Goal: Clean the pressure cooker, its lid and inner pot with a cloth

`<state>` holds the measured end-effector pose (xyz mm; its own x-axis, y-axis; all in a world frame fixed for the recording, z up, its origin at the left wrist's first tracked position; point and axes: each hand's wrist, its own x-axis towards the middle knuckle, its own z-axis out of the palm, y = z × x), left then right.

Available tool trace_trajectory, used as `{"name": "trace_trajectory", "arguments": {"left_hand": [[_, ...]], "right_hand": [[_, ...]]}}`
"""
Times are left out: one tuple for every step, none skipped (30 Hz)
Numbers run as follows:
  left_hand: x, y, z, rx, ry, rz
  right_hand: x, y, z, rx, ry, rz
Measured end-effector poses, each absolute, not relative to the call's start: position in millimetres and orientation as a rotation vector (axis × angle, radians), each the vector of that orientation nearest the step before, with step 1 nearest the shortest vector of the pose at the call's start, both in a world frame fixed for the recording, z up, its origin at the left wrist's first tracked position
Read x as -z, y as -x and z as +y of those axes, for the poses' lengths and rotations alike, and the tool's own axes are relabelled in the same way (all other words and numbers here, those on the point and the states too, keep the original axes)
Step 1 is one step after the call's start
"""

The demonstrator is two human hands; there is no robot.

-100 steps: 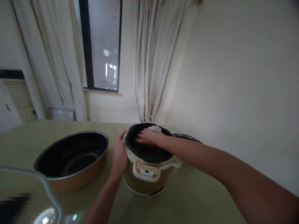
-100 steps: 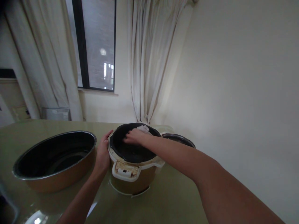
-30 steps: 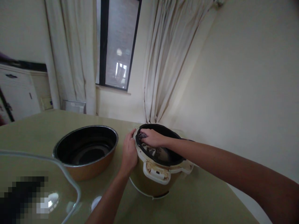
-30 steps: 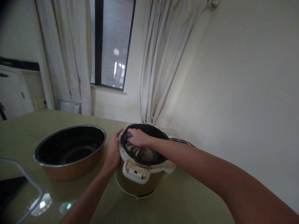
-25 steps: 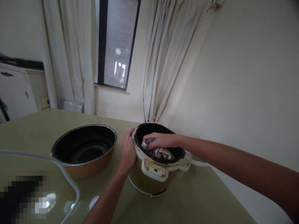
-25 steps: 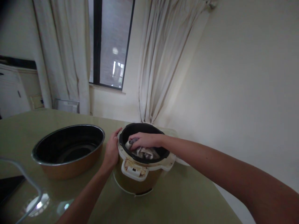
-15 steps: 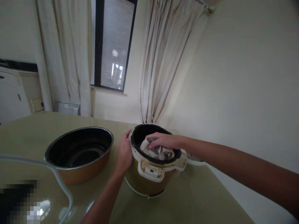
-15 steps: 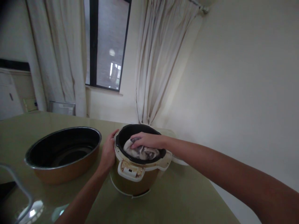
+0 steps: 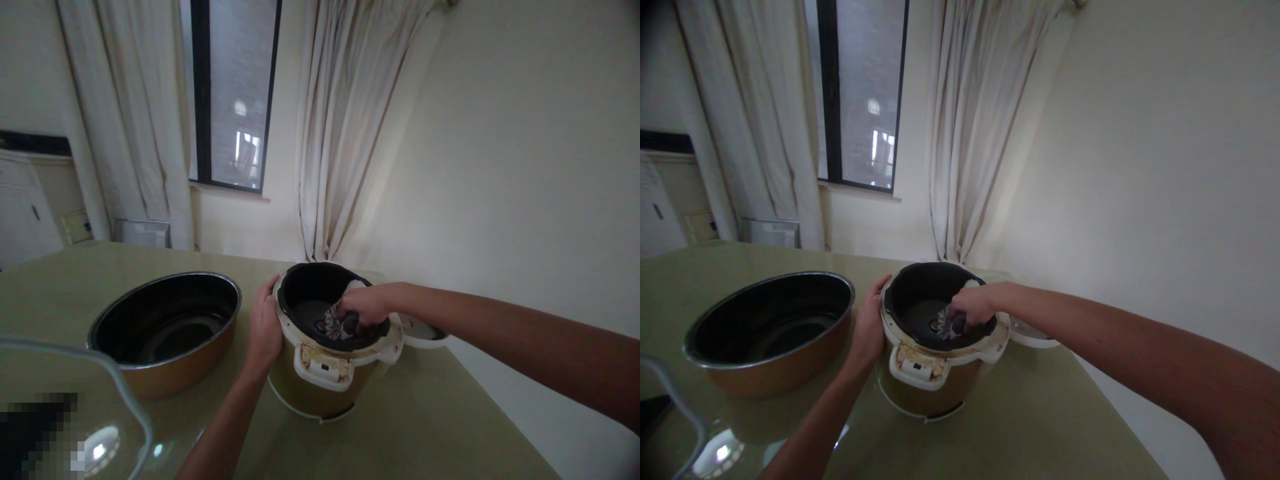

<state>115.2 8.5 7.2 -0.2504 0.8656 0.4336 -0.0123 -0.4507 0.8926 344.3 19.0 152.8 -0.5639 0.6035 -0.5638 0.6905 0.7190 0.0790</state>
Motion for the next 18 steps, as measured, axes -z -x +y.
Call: {"name": "trace_trajectory", "arguments": {"left_hand": [[-7.4, -115.3, 8.3, -1.767, -1.361, 1.078], [-7.6, -115.4, 8.2, -1.766, -1.360, 1.080], [-7.8, -115.5, 8.0, -1.768, -1.358, 1.080], [-8.0, -115.6, 8.0, -1.772, -1.354, 1.080], [-8.3, -115.7, 7.9, -1.779, -1.347, 1.082], [-8.6, -115.8, 7.8, -1.783, -1.342, 1.084], [-8.9, -115.9, 7.8, -1.783, -1.340, 1.083], [-9.1, -116.1, 7.9, -1.780, -1.340, 1.079], [-9.2, -116.2, 8.0, -1.776, -1.340, 1.075], [-9.1, -116.3, 8.0, -1.775, -1.338, 1.073], [-9.0, -116.3, 8.1, -1.777, -1.335, 1.070], [-8.8, -116.3, 8.2, -1.780, -1.331, 1.068], [-8.5, -116.3, 8.1, -1.788, -1.327, 1.070], [-8.3, -116.2, 8.0, -1.792, -1.327, 1.071], [-8.3, -116.1, 7.8, -1.792, -1.331, 1.069], [-8.3, -115.9, 7.6, -1.788, -1.334, 1.066], [-8.5, -115.6, 7.5, -1.783, -1.335, 1.066], [-8.6, -115.4, 7.3, -1.778, -1.336, 1.069]], "right_hand": [[-152.2, -344.1, 27.0, 0.005, -0.867, 2.361], [-151.6, -341.3, 35.3, -0.184, -0.746, 2.383], [-151.3, -336.4, 43.6, -0.351, -0.621, 2.412], [-151.2, -329.9, 51.6, -0.479, -0.491, 2.438], [-151.4, -322.6, 58.9, -0.555, -0.353, 2.459], [-151.5, -315.2, 65.4, -0.580, -0.211, 2.473], [-151.3, -308.7, 70.8, -0.570, -0.084, 2.475], [-150.8, -303.8, 75.0, -0.551, 0.002, 2.473], [-149.8, -300.9, 77.7, -0.534, 0.045, 2.475], [-148.4, -300.5, 78.8, -0.530, 0.045, 2.485], [-146.8, -302.6, 78.1, -0.542, 0.002, 2.504], [-145.4, -306.7, 75.6, -0.566, -0.078, 2.528], [-144.4, -312.4, 71.2, -0.598, -0.191, 2.553], [-144.2, -318.6, 65.1, -0.620, -0.325, 2.567], [-144.7, -324.5, 57.6, -0.622, -0.477, 2.560], [-146.0, -329.2, 49.1, -0.586, -0.646, 2.526], [-147.9, -332.3, 40.5, -0.521, -0.813, 2.465], [-150.3, -333.3, 32.3, -0.446, -0.958, 2.383]]}}
